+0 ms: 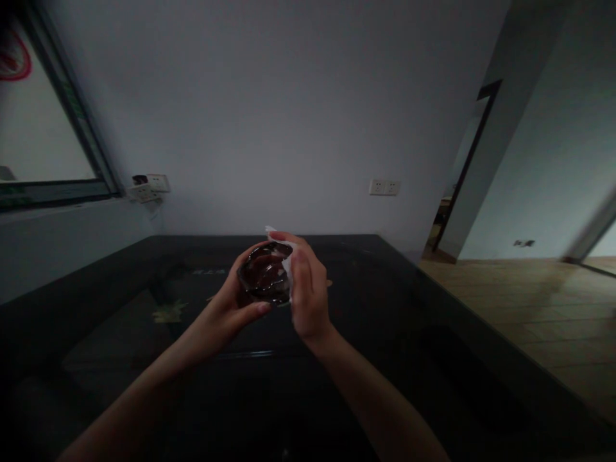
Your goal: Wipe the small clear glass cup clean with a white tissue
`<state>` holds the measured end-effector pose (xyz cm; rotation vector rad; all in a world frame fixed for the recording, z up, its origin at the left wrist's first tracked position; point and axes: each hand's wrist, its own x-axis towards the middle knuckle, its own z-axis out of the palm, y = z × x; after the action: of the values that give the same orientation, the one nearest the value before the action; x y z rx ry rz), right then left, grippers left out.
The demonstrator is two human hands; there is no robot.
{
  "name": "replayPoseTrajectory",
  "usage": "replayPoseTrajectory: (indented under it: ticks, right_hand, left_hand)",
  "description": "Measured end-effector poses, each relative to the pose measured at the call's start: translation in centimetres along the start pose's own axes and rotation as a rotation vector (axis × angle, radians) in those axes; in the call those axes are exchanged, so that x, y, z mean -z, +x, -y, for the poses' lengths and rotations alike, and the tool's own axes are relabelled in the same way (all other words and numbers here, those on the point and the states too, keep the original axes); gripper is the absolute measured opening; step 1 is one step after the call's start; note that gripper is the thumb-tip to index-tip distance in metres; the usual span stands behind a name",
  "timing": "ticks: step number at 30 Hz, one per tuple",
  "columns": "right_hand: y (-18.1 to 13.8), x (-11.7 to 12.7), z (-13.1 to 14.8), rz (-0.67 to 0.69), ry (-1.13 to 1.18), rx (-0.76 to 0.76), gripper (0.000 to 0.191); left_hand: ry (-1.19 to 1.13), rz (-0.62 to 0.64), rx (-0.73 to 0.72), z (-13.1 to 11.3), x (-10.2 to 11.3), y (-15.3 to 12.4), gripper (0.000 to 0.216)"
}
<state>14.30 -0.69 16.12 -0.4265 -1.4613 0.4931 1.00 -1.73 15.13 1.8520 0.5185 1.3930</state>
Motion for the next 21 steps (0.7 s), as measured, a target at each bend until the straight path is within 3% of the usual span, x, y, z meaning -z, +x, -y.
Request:
replayPoseTrajectory:
  ticks: [4,6,12,14,21]
  right_hand:
    - [-0.7,-0.2,-0.8,-0.016,-0.253,0.311,0.034]
    - [-0.6,-0.2,-0.9,-0.012,-0.278,0.355,0.035]
    - [0.4,-0.3,-0.1,0.020,0.082,-0.054,0.037]
    - [0.3,-0.4,-0.1,0.019,0.090,-0.068,0.037]
    - [-0.8,-0.4,-0.9,0.020,-0.259,0.312,0.036]
  left_hand:
    - [-0.003,-0.055,-0.016,0.5,-0.3,0.2,0.066]
    - [0.021,-0.072,-0.025,0.6,-0.3,0.3,0.068]
    - [0.047,-0.089,-0.035,0.6,-0.7,-0.2,0.080]
    - [0.027,-0.091,-0.027,0.5,-0.7,-0.2,0.077]
    - [0.055,-0.140,-0.032,0.5,-0.6,0.1,0.067]
